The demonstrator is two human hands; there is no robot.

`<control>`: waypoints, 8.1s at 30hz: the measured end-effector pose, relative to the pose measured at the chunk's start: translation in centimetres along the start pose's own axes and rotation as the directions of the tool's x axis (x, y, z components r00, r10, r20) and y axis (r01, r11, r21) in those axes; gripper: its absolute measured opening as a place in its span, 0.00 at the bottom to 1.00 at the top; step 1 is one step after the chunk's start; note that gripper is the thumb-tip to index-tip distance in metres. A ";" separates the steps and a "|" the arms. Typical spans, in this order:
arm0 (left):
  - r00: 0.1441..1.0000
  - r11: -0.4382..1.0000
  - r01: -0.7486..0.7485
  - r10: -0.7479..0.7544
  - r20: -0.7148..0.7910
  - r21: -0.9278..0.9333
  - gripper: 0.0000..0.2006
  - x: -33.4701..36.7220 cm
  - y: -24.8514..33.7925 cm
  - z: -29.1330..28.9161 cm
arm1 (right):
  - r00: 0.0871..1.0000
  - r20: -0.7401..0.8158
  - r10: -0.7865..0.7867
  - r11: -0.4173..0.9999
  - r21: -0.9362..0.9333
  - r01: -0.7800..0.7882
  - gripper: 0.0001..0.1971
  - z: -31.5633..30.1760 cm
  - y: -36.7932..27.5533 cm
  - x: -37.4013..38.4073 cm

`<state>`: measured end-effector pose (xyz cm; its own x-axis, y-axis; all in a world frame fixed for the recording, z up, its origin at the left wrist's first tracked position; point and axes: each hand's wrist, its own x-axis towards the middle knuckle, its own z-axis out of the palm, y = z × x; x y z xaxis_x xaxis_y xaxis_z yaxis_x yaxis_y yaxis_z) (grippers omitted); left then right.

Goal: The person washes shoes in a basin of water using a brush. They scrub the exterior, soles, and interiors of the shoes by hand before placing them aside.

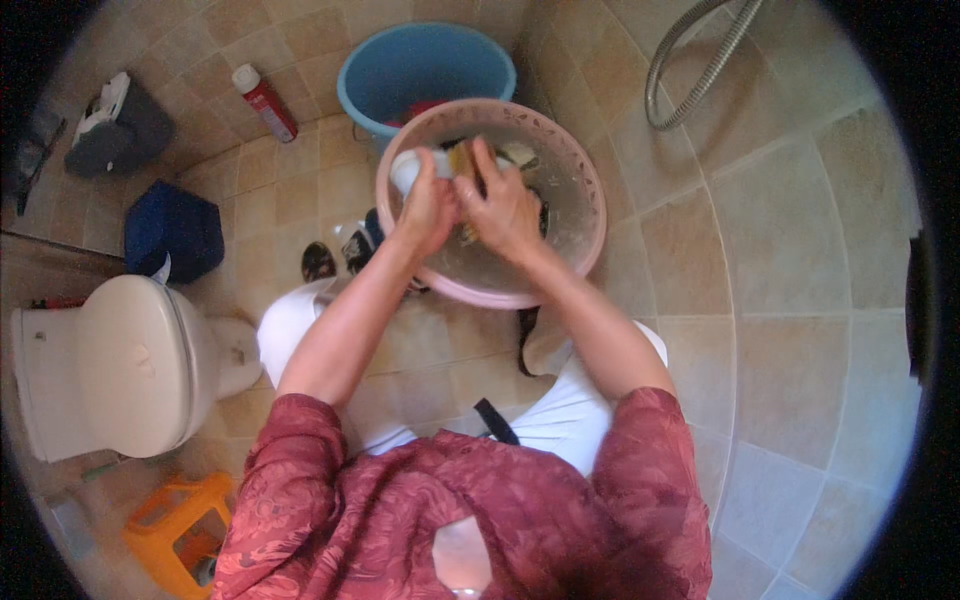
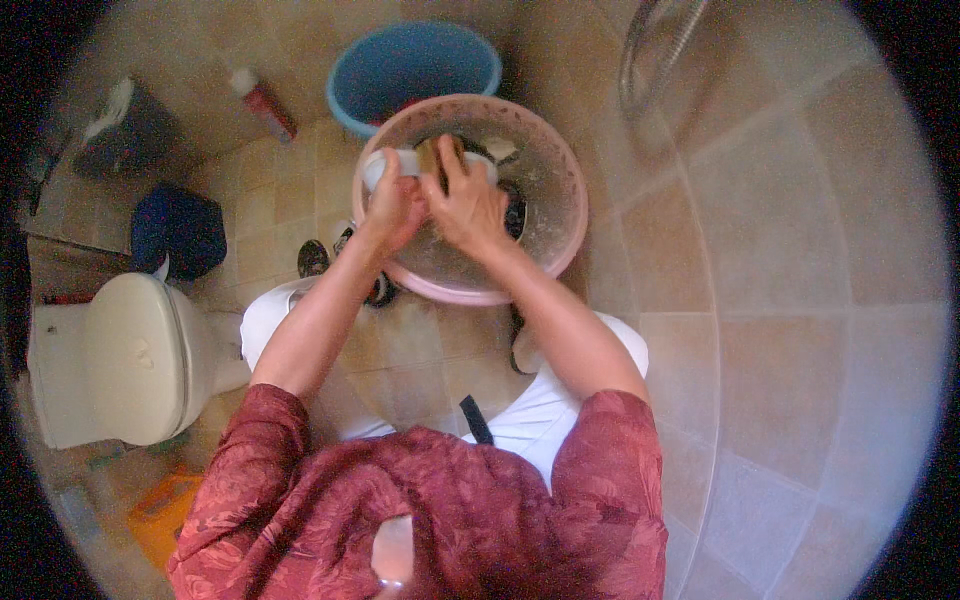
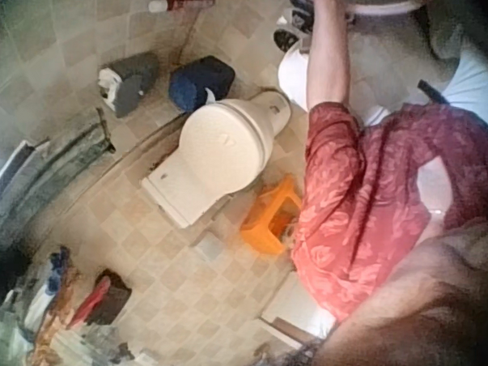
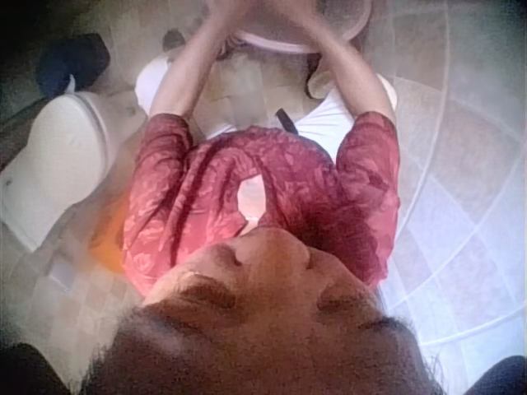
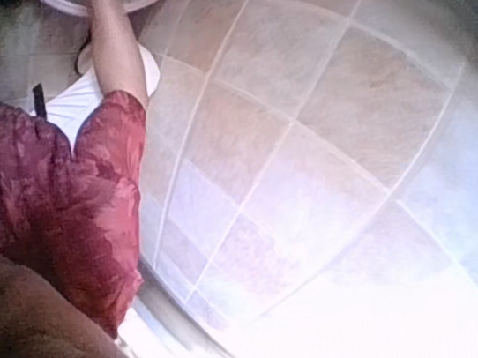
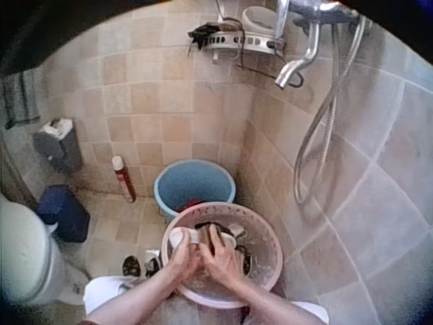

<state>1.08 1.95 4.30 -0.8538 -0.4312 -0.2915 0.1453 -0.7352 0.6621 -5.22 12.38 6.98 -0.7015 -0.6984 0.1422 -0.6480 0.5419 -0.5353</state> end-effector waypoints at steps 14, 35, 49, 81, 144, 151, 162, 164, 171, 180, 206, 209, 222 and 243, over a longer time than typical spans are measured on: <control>0.992 0.997 -0.058 0.052 0.113 0.046 0.35 1.1 -0.1 -3.0 | 0.995 -0.001 0.105 0.994 -0.033 -0.105 0.31 0.1 0.9 0.5; 0.985 0.999 0.025 -0.018 0.173 -0.036 0.31 0.4 3.3 -3.0 | 0.959 -0.050 0.279 0.936 -0.208 -0.283 0.36 -1.8 7.1 3.2; 0.973 0.357 -0.050 0.227 -0.034 0.933 0.37 0.9 3.5 -2.9 | 0.920 0.063 0.386 0.845 -0.424 -0.325 0.34 1.6 11.2 2.0; 0.999 0.912 -0.033 0.030 0.016 0.409 0.39 0.8 3.9 -2.6 | 0.901 -0.181 -0.394 0.891 -0.317 0.326 0.32 1.5 0.4 -1.9; 0.971 0.998 0.055 -0.062 0.231 0.036 0.22 -1.0 5.1 -2.5 | 0.964 -0.157 0.214 0.975 -0.018 -0.220 0.32 -1.2 -0.6 4.2; 0.992 0.986 -0.114 0.120 0.042 -0.122 0.18 0.0 6.0 -3.7 | 0.951 0.260 0.165 0.933 -0.354 -0.065 0.28 0.9 0.8 -1.6; 0.997 0.994 -0.036 0.043 0.063 -0.103 0.24 -0.4 6.4 -2.5 | 0.808 0.468 -0.357 0.576 -0.571 0.585 0.17 4.8 3.5 -3.2; 0.997 0.996 -0.059 0.062 0.048 -0.068 0.25 -0.7 6.4 -2.4 | 0.865 0.481 -0.142 0.843 -0.399 0.361 0.20 2.6 1.9 -2.6; 0.982 0.995 0.088 -0.080 0.172 -0.036 0.32 -0.9 5.3 -2.0 | 0.990 -0.001 -0.139 0.988 0.063 0.139 0.29 -5.5 -2.2 -1.0; 0.979 0.982 0.004 -0.042 0.198 0.189 0.25 -1.7 4.1 -0.6 | 0.998 0.053 -0.034 0.999 0.006 0.034 0.30 -5.7 -1.6 1.9; 1.000 0.726 0.017 -0.004 -0.020 0.687 0.17 -5.2 5.4 -3.6 | 0.972 0.231 -0.046 0.951 0.309 -0.028 0.35 -1.9 -1.1 -1.5; 0.996 0.716 0.008 0.060 -0.073 0.698 0.18 -4.7 5.1 -4.2 | 0.948 0.315 0.041 0.989 0.125 -0.084 0.34 -1.7 0.4 -0.7; 0.988 0.882 0.037 0.037 -0.148 0.470 0.19 -4.0 5.8 -4.9 | 0.916 0.384 0.119 0.990 0.027 -0.140 0.30 0.3 2.6 -0.1; 0.995 0.597 -0.027 -0.059 0.078 0.802 0.13 -7.0 6.2 -2.9 | 0.969 0.243 0.044 0.975 0.202 -0.095 0.29 -3.8 -0.3 -0.4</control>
<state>9.39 -1.15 8.45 -0.8972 -0.3454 -0.2753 -0.2905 -0.0080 0.9568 -5.89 14.30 10.26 -0.6362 -0.7664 -0.0882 -0.5050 0.5001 -0.7035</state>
